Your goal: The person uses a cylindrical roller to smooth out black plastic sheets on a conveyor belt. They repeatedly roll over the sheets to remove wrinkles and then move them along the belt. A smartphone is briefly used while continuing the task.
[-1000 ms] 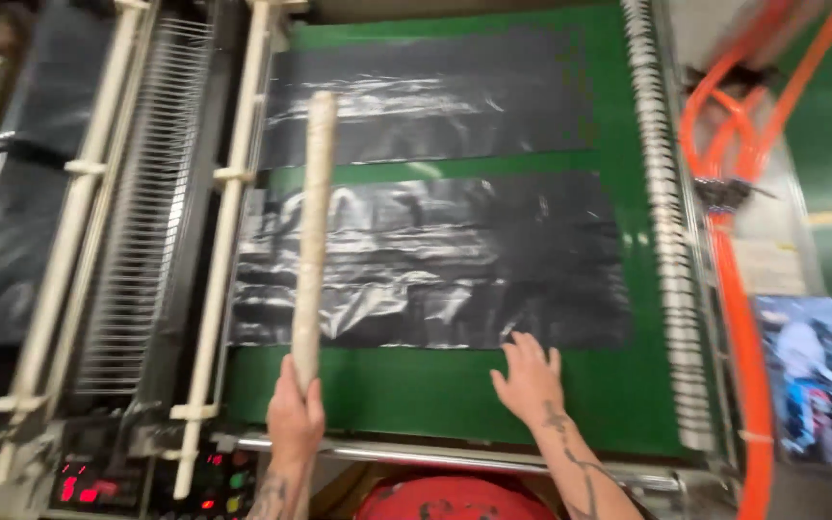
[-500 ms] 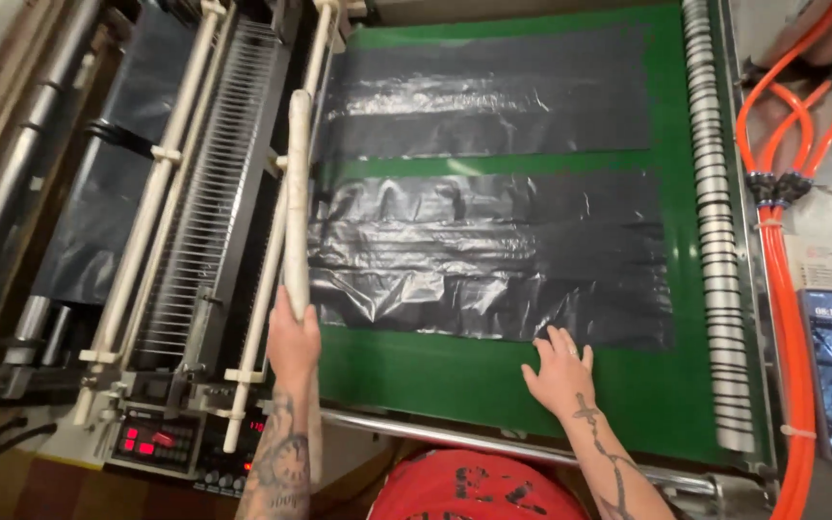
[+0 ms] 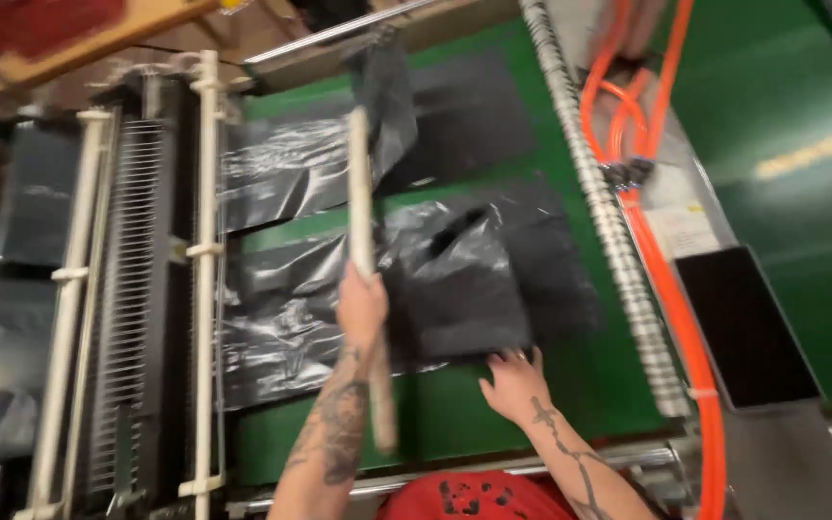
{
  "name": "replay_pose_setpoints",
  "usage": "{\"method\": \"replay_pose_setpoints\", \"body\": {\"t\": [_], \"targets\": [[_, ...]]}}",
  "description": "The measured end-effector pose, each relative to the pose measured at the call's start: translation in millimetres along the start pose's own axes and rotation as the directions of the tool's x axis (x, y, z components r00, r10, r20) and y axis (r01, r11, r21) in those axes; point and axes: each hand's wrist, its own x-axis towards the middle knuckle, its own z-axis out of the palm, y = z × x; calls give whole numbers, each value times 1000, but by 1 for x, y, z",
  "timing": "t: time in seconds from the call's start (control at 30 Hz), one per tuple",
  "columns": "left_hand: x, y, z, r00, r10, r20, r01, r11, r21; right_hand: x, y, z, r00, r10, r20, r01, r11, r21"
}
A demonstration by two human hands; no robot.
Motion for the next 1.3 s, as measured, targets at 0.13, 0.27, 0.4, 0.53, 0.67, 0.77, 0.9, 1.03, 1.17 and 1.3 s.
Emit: {"method": "replay_pose_setpoints", "body": {"t": [0.13, 0.27, 0.4, 0.53, 0.67, 0.77, 0.9, 1.03, 1.17, 1.3], "targets": [[-33, 117, 35, 966, 44, 256, 23, 967, -254, -6, -11, -26, 998, 5, 63, -6, 1000, 15], [-28, 133, 59, 944, 129, 304, -48, 964, -261, -9, -2, -4, 999, -25, 37, 24, 1000, 20], [-13, 99, 18, 865, 111, 489, 255, 743, -619, 2, 16, 28, 987, -81, -140, 98, 988, 117], [-37, 40, -82, 841, 165, 515, 267, 702, -660, -2, 14, 32, 959, -91, -269, 140, 976, 166], [-88, -45, -118, 904, 154, 398, 128, 792, -596, -3, 8, 22, 950, -106, -294, 138, 986, 91], [-147, -106, -120, 965, 130, 227, -36, 926, -376, -2, 1, 14, 989, -40, -146, 43, 999, 23], [-191, -152, -115, 977, -92, 194, 138, 962, -237, 2, -2, 15, 1000, 4, 7, -4, 1000, -8], [-178, -175, -119, 978, -207, -30, 191, 940, -282, 4, -3, 19, 1000, 18, -25, -18, 1000, -6], [-127, -175, -165, 961, -274, -26, 250, 907, -338, 3, 1, 22, 998, 1, -63, -2, 1000, -21], [-66, -207, -169, 966, -233, -110, 213, 963, -163, -2, 1, 11, 1000, -18, -8, 18, 1000, 17]]}}
